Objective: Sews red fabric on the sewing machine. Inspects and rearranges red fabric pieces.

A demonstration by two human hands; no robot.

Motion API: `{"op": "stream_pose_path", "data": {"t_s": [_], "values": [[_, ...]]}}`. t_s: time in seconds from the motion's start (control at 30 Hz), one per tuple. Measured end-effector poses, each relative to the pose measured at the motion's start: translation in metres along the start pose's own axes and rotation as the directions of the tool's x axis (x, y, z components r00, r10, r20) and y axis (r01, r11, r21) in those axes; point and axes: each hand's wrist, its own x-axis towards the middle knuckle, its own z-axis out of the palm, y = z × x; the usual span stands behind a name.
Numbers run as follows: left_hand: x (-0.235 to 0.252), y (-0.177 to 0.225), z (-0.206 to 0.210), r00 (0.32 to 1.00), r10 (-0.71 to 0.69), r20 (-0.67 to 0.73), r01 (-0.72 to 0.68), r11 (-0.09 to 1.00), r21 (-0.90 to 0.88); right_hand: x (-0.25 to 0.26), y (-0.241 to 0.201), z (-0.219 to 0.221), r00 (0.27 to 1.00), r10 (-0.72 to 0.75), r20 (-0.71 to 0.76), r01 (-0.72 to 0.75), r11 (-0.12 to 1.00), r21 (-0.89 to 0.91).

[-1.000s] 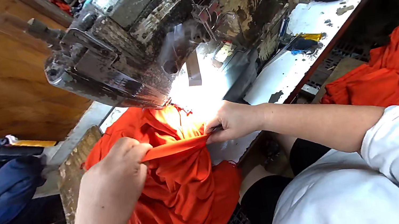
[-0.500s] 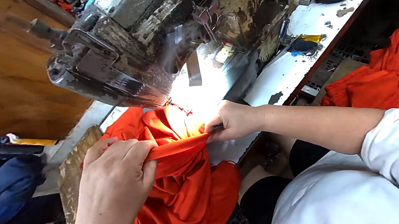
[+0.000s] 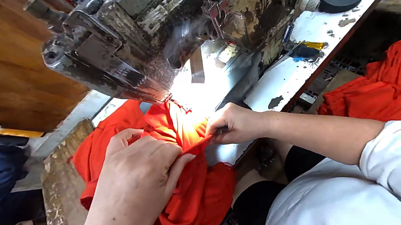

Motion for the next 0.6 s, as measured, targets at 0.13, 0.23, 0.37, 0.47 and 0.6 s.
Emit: {"op": "stream_pose_path", "data": {"t_s": [0.13, 0.23, 0.37, 0.47, 0.6], "values": [[0.003, 0.007, 0.008, 1.0, -0.004, -0.024, 0.004, 1.0, 0.012, -0.003, 0.004, 0.002, 0.999, -0.03, -0.011, 0.03, 1.0, -0.008], [0.003, 0.019, 0.015, 0.998, -0.03, -0.052, 0.03, 1.0, 0.007, -0.007, 0.007, 0.003, 0.998, -0.052, -0.029, 0.051, 0.999, -0.016], [0.003, 0.037, 0.029, 0.987, -0.111, -0.117, 0.113, 0.993, 0.014, -0.01, 0.003, 0.002, 0.998, -0.057, -0.035, 0.056, 0.998, -0.027], [0.005, 0.05, 0.041, 0.977, -0.142, -0.16, 0.149, 0.988, 0.037, -0.011, 0.005, 0.003, 0.996, -0.074, -0.044, 0.073, 0.997, -0.031], [0.009, 0.066, 0.062, 0.935, -0.26, -0.242, 0.273, 0.962, 0.019, -0.011, 0.013, 0.006, 0.994, -0.083, -0.073, 0.082, 0.996, -0.017]]}}
